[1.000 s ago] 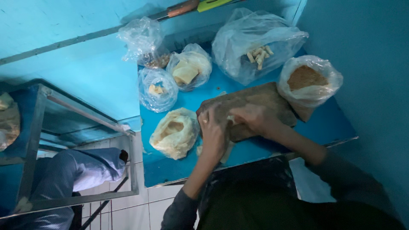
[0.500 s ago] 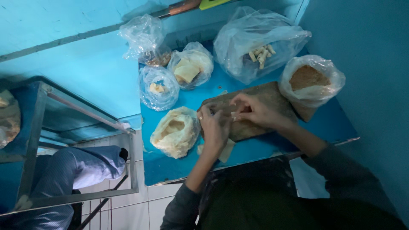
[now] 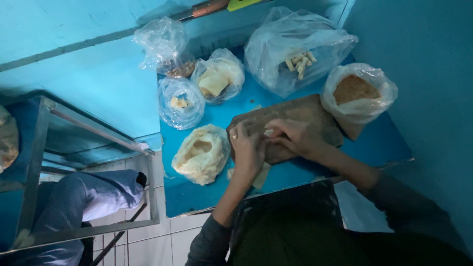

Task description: The person sits at a blue table and wraps small square dough wrappers one at a time. They place filling from a plastic bag onto a wrapper on a wooden cutting board, fold the wrapper over the filling by hand, and put the folded piece into a plastic bag with other finished pieces.

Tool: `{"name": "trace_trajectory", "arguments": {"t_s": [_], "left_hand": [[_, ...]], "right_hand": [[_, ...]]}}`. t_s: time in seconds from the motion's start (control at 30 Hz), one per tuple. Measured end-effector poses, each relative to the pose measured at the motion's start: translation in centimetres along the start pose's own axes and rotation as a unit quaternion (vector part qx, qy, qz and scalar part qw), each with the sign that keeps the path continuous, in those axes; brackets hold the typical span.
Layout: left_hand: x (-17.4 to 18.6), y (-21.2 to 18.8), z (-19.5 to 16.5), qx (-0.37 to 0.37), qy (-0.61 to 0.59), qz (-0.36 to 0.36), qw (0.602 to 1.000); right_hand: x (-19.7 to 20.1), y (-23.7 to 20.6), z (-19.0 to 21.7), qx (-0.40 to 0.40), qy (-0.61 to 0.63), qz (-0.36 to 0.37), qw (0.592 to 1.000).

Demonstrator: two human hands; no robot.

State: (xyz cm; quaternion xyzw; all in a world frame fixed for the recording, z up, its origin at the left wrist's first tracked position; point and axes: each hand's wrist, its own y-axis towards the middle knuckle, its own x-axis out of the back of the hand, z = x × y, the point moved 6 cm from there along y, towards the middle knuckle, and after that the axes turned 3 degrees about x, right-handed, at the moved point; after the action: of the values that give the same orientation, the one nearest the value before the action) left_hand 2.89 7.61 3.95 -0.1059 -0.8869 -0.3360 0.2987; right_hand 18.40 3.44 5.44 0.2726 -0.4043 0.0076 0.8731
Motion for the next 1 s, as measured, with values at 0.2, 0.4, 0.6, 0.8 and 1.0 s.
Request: {"name": "trace_trajectory", "arguments": {"t_s": [0.2, 0.4, 0.6, 0.8, 1.0], "left_hand": [[0.8, -0.4, -1.1, 0.000, -0.010, -0.032, 0.999], [1.3, -0.2, -1.8, -0.021, 0.018, -0.042, 0.999], [1.5, -0.2, -2.0, -0.005, 0.008, -0.022, 1.000], [1.7, -0.1, -2.4, -0.011, 0.011, -0.020, 1.000], [1.6, -0.2, -2.4, -0.034, 0.021, -0.021, 0.999]], "right_hand": [[-0.9, 1.2, -2.1, -0.124, 0.152, 0.054, 0.979], [0.9, 1.7, -2.1, -0.118, 0.296, 0.076, 0.945], [3.1, -1.4, -2.0, -0.243, 0.051, 0.042, 0.968], [1.9, -1.6, -1.3, -0.275, 0.028, 0.024, 0.961], [2.4, -1.3, -1.3, -0.262, 0.043, -0.016, 0.964]]}}
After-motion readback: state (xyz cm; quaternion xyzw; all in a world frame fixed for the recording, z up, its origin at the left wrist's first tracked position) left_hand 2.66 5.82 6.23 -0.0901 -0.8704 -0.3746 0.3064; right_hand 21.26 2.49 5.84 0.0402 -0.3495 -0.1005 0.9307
